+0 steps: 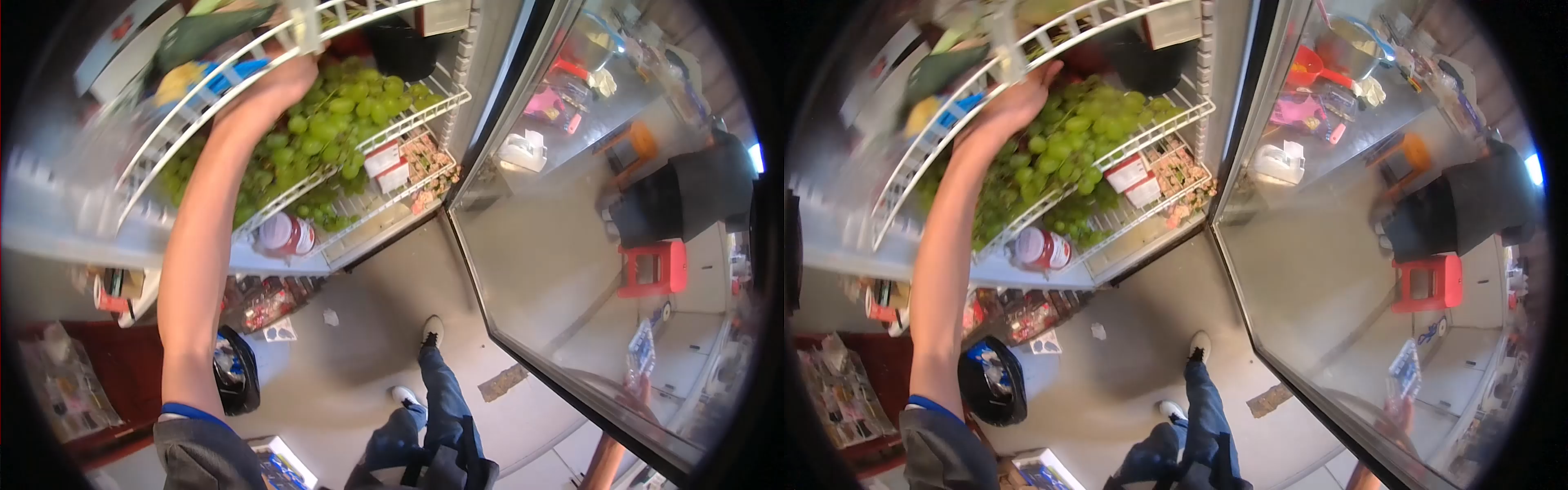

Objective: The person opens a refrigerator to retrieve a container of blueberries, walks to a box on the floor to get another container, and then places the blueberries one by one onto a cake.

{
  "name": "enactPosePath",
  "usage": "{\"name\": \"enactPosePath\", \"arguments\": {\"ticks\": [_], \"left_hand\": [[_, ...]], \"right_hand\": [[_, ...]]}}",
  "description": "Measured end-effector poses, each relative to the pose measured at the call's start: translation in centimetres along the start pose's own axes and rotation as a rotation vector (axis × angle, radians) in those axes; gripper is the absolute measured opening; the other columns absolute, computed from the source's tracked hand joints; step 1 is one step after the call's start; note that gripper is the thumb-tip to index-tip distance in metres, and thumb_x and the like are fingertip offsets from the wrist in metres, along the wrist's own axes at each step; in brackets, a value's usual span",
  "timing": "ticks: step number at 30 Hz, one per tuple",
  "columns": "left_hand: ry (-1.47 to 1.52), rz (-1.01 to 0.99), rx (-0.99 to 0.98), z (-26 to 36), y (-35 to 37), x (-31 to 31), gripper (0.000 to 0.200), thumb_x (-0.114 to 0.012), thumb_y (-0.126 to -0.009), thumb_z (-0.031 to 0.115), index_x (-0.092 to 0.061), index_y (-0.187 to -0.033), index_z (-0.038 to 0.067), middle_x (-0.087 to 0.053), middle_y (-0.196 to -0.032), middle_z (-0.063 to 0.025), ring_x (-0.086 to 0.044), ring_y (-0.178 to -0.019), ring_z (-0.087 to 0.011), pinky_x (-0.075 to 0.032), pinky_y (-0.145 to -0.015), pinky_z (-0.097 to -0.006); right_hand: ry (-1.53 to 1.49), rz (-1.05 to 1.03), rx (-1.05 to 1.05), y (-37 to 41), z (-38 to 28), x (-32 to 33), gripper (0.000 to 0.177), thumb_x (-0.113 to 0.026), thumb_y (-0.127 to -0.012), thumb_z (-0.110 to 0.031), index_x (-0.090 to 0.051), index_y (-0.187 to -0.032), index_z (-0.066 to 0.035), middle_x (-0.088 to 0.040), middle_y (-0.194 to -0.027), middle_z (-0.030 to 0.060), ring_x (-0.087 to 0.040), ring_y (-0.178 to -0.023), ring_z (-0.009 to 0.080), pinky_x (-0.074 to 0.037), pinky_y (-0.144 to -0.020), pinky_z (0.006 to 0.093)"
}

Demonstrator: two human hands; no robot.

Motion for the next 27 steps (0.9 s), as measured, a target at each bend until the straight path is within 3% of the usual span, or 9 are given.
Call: {"name": "enactPosePath", "arguments": {"ticks": [3,5,7,12,15,18,21,25,27], "left_hand": [[-0.017,0.235,0.046,-2.7,5.4,-0.6,0.035,-0.05,-0.103,0.018,-0.064,-0.131,0.003,-0.068,-0.126,-0.0197,-0.063,-0.122,-0.0357,-0.049,-0.108,-0.0443],[0.51,0.028,0.349,-2.1,12.2,4.1,0.033,-0.052,-0.102,0.014,-0.063,-0.13,0.0,-0.067,-0.127,-0.0207,-0.063,-0.123,-0.0362,-0.05,-0.107,-0.0436],[0.516,0.709,0.054,1.5,21.0,7.6,0.024,-0.057,-0.094,0.007,-0.068,-0.115,0.001,-0.07,-0.112,-0.0209,-0.07,-0.102,-0.0365,-0.058,-0.087,-0.0451],[1.07,-0.41,0.431,16.5,49.9,-2.0,0.032,-0.059,-0.097,0.012,-0.066,-0.128,0.006,-0.073,-0.098,-0.0212,-0.071,-0.088,-0.0408,-0.057,-0.076,-0.0497],[1.07,-0.695,0.568,23.6,72.6,-4.1,0.036,-0.058,-0.095,0.02,-0.067,-0.128,0.008,-0.073,-0.099,-0.0237,-0.069,-0.092,-0.046,-0.055,-0.08,-0.0544],[1.087,-0.726,0.845,28.1,94.2,-4.0,0.031,-0.063,-0.09,0.023,-0.073,-0.116,0.01,-0.072,-0.111,-0.0208,-0.068,-0.101,-0.0428,-0.055,-0.089,-0.0528],[1.001,-0.844,1.01,31.2,112.5,-5.4,0.025,-0.072,-0.084,0.028,-0.076,-0.101,0.01,-0.072,-0.114,-0.0162,-0.069,-0.101,-0.0374,-0.056,-0.09,-0.0479],[0.614,-1.271,0.366,35.7,117.1,-4.5,0.025,-0.081,-0.073,0.029,-0.074,-0.086,0.009,-0.073,-0.091,-0.0137,-0.07,-0.083,-0.0338,-0.057,-0.078,-0.0468],[0.885,-0.873,0.603,39.0,116.5,-5.6,0.029,-0.08,-0.076,0.032,-0.069,-0.087,0.008,-0.071,-0.082,-0.015,-0.071,-0.076,-0.034,-0.054,-0.07,-0.0487]], "right_hand": [[-0.072,0.001,-0.042,2.9,-0.7,-3.2,0.048,-0.063,-0.101,-0.025,-0.054,-0.144,-0.004,-0.058,-0.138,0.0173,-0.061,-0.118,0.0274,-0.053,-0.101,0.0411],[-0.239,0.096,-0.147,5.2,-2.8,-7.7,0.049,-0.065,-0.1,-0.016,-0.052,-0.146,-0.004,-0.059,-0.135,0.0203,-0.063,-0.113,0.0261,-0.054,-0.1,0.0391],[-0.249,0.124,-0.307,5.9,-0.4,-8.0,0.044,-0.063,-0.1,-0.012,-0.054,-0.142,-0.003,-0.059,-0.131,0.0166,-0.062,-0.116,0.0279,-0.053,-0.103,0.0403],[-0.204,-0.01,-0.247,13.5,-3.6,-16.9,0.04,-0.062,-0.102,-0.016,-0.056,-0.139,-0.006,-0.064,-0.122,0.0086,-0.066,-0.104,0.0229,-0.056,-0.093,0.0376],[-0.277,-0.027,-0.41,21.0,-7.9,-23.3,0.03,-0.06,-0.103,-0.019,-0.06,-0.13,-0.006,-0.066,-0.115,0.0075,-0.066,-0.1,0.022,-0.056,-0.09,0.0355],[-0.497,-0.409,-0.354,23.3,-3.3,-27.9,0.026,-0.064,-0.101,-0.02,-0.063,-0.121,-0.005,-0.068,-0.112,0.007,-0.067,-0.095,0.0197,-0.057,-0.084,0.0313],[-0.613,-0.432,-0.765,30.2,-6.8,-35.0,0.036,-0.075,-0.093,-0.02,-0.059,-0.123,-0.007,-0.066,-0.109,0.0053,-0.066,-0.091,0.0185,-0.056,-0.078,0.0285],[-0.466,-0.483,-0.678,31.8,-6.0,-34.6,0.037,-0.076,-0.092,-0.022,-0.058,-0.123,-0.013,-0.065,-0.108,0.0021,-0.067,-0.095,0.0199,-0.056,-0.08,0.0305],[-0.428,-0.491,-0.686,31.7,-4.9,-31.8,0.037,-0.077,-0.092,-0.022,-0.058,-0.122,-0.014,-0.065,-0.108,0.0015,-0.068,-0.096,0.0204,-0.056,-0.08,0.0317]]}}
Point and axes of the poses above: each hand's wrist, its own y-axis away from the middle knuckle, its own x-axis out of the back of the hand, z = x × y, the point moved 8 cm from there along -y, towards the middle knuckle
